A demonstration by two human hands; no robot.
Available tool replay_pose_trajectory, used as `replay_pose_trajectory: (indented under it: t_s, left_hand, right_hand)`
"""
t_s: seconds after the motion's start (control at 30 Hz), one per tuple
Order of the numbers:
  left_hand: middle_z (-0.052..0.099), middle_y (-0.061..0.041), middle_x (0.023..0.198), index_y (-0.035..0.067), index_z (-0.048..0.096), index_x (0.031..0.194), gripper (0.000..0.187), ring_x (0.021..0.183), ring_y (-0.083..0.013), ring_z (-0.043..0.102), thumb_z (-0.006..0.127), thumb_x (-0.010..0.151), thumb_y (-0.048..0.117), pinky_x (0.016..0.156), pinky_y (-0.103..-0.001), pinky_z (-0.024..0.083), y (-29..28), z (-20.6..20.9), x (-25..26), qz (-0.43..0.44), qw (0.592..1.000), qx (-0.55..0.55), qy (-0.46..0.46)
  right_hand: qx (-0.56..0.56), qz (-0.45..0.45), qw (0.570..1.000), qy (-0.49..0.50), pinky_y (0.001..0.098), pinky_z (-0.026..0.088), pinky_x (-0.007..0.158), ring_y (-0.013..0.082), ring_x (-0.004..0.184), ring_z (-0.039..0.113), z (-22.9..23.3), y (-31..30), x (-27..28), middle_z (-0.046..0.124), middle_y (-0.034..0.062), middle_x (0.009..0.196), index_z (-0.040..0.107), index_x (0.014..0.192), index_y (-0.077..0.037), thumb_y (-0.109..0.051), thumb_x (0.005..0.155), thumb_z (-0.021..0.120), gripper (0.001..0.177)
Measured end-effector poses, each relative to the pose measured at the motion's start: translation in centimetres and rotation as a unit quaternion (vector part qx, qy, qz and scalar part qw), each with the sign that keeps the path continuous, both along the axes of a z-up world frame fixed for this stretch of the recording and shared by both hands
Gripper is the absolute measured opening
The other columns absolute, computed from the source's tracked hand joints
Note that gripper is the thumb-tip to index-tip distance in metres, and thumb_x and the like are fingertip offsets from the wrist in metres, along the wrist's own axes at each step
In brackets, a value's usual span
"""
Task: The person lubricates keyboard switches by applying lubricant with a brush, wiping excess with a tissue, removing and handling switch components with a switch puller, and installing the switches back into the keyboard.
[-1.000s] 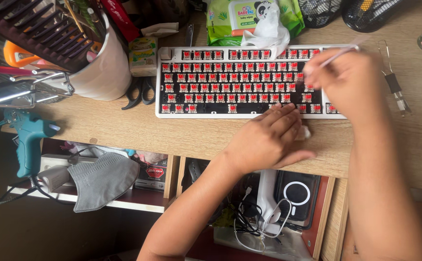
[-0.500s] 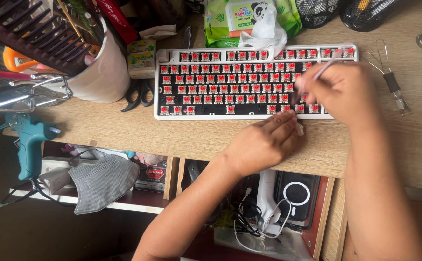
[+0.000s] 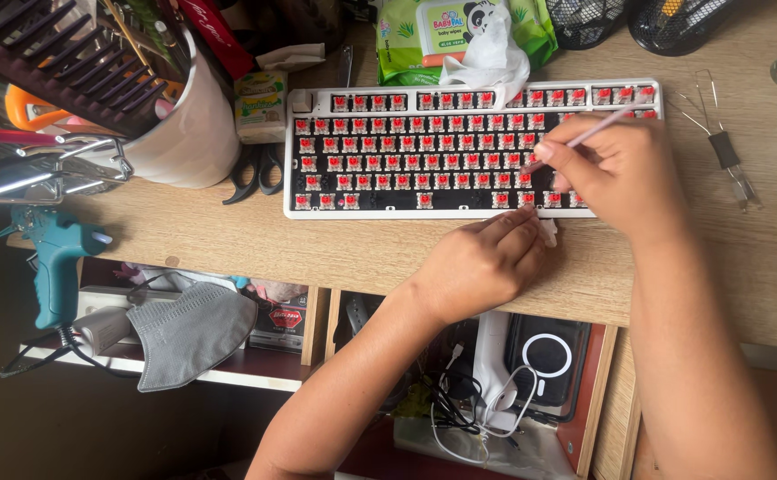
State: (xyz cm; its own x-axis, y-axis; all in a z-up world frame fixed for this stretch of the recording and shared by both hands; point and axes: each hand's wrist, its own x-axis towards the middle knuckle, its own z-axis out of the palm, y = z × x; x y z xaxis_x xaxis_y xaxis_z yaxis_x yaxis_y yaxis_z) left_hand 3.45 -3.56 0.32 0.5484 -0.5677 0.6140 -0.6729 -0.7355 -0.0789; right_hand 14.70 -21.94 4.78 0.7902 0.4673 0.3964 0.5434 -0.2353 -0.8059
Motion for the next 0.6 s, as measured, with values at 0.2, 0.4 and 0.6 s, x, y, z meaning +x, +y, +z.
replay_pose_trajectory:
  t_s: [0.2, 0.4, 0.6]
  left_hand:
    - [0.073, -0.012, 0.11, 0.004, 0.073, 0.106, 0.022, 0.115, -0.0269, 0.073, 0.066, 0.087, 0.013, 0.075, -0.035, 0.063, -0.1, -0.1, -0.1, 0.005, 1.0, -0.004, -0.024]
    - [0.074, -0.01, 0.107, 0.005, 0.073, 0.102, 0.018, 0.114, -0.0261, 0.073, 0.067, 0.088, 0.013, 0.072, -0.034, 0.063, -0.1, -0.2, -0.1, 0.006, 1.0, -0.004, -0.017]
    - [0.072, -0.008, 0.106, 0.007, 0.073, 0.105, 0.02, 0.113, -0.0268, 0.073, 0.068, 0.087, 0.014, 0.07, -0.035, 0.062, 0.0, 0.0, 0.0, -0.001, 1.0, -0.006, -0.018]
  right_hand:
    - [0.001, -0.014, 0.998, -0.067, 0.0242, 0.05, 0.061, 0.01, 0.069, 0.065, 0.3, 0.9, -1.0, 0.074, 0.0067, 0.088, 0.074, 0.102, -0.001, -0.008, 0.105, 0.072, 0.009]
    - [-0.06, 0.011, 0.99, -0.123, 0.027, 0.052, 0.062, 0.0112, 0.069, 0.068, 0.0, 1.1, -1.1, 0.075, 0.0075, 0.084, 0.077, 0.099, -0.001, -0.011, 0.1, 0.075, 0.011]
    - [-0.052, 0.008, 0.995, -0.088, 0.0254, 0.052, 0.059, 0.0097, 0.068, 0.068, 0.0, 0.9, -1.0, 0.076, 0.0074, 0.086, 0.076, 0.097, 0.0, -0.009, 0.099, 0.074, 0.009]
